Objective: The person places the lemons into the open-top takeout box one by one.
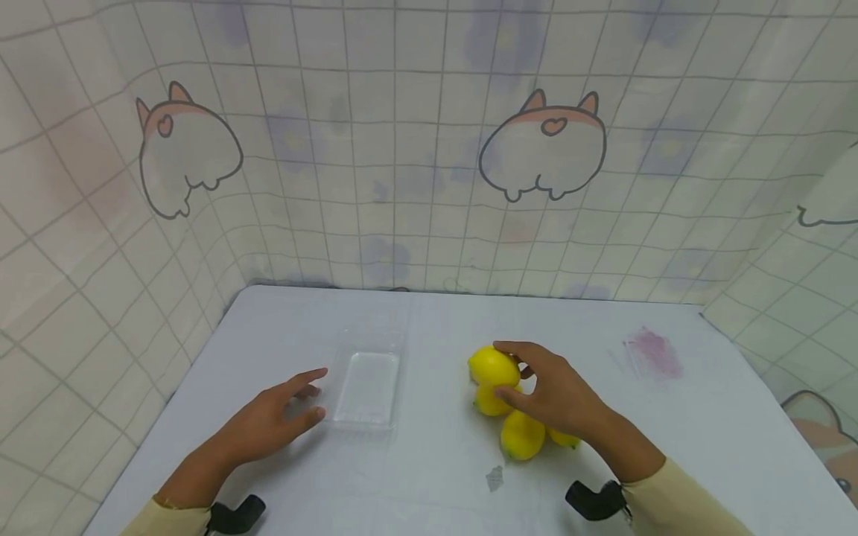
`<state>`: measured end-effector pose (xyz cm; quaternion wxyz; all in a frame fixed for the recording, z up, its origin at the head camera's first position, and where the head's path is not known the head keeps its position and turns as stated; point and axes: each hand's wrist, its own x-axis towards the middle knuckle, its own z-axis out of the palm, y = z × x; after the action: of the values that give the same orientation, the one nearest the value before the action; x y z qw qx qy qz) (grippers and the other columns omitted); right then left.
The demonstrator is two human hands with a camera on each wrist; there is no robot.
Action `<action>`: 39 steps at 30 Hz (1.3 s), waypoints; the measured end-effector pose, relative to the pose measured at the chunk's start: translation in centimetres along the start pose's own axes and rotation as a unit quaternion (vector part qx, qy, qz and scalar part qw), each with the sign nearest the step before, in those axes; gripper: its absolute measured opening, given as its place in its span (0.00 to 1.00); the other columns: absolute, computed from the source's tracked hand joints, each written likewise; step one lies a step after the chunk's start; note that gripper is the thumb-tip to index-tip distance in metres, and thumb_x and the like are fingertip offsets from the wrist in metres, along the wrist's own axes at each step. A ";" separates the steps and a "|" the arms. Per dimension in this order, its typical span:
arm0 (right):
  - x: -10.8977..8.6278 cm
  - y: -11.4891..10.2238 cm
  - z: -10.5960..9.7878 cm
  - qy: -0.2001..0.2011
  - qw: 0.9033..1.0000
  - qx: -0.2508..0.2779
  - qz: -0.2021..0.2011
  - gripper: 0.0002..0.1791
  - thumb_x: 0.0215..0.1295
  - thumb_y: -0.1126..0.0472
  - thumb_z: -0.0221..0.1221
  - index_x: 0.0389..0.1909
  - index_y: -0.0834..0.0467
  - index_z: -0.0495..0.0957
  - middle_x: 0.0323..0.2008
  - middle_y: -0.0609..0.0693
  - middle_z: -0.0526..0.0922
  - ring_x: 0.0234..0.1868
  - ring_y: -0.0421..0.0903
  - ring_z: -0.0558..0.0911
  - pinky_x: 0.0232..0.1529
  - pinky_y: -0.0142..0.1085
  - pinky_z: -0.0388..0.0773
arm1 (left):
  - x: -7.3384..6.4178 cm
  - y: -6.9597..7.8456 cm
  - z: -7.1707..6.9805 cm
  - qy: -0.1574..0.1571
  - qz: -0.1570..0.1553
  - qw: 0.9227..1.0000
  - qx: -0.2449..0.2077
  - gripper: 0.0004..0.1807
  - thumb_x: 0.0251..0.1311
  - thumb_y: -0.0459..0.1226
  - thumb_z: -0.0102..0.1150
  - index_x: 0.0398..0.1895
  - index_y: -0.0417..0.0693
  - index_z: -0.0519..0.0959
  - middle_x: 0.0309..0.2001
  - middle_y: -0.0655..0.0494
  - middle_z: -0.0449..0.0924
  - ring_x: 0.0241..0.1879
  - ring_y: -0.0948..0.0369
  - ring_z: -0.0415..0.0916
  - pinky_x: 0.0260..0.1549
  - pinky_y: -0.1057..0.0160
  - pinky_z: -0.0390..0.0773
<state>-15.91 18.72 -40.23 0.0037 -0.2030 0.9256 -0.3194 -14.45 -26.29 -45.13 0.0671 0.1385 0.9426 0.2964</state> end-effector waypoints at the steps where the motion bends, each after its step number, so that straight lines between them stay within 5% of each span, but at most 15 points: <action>1: 0.1 -0.1 0.1 -0.002 1.000 0.003 0.000 0.39 0.62 0.51 0.73 0.73 0.51 0.70 0.65 0.49 0.76 0.49 0.47 0.78 0.50 0.47 0.82 | 0.0 0.0 0.0 -0.001 -0.002 1.000 -0.001 0.37 0.70 0.58 0.60 0.78 0.57 0.64 0.61 0.51 0.80 0.62 0.46 0.75 0.56 0.36 0.74; 15: 1.1 -1.4 1.0 -0.014 1.000 0.020 -0.003 0.38 0.62 0.47 0.73 0.72 0.47 0.71 0.60 0.41 0.78 0.49 0.43 0.78 0.49 0.41 0.79 | 0.0 0.0 0.1 0.002 0.007 1.000 -0.003 0.37 0.70 0.57 0.60 0.78 0.55 0.64 0.61 0.50 0.80 0.63 0.46 0.74 0.58 0.36 0.73; 39: 2.5 -4.1 2.7 -0.024 0.996 0.072 -0.046 0.37 0.61 0.52 0.74 0.71 0.49 0.72 0.60 0.41 0.78 0.50 0.42 0.78 0.54 0.46 0.81 | -0.1 0.2 -0.1 0.001 0.004 1.000 -0.006 0.37 0.69 0.56 0.61 0.77 0.57 0.65 0.61 0.52 0.80 0.62 0.47 0.75 0.57 0.37 0.73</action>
<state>-16.32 13.26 -39.65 0.0260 -0.2525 0.8894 -0.3801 -14.28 -26.23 -44.89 0.0658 0.1417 0.9403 0.3024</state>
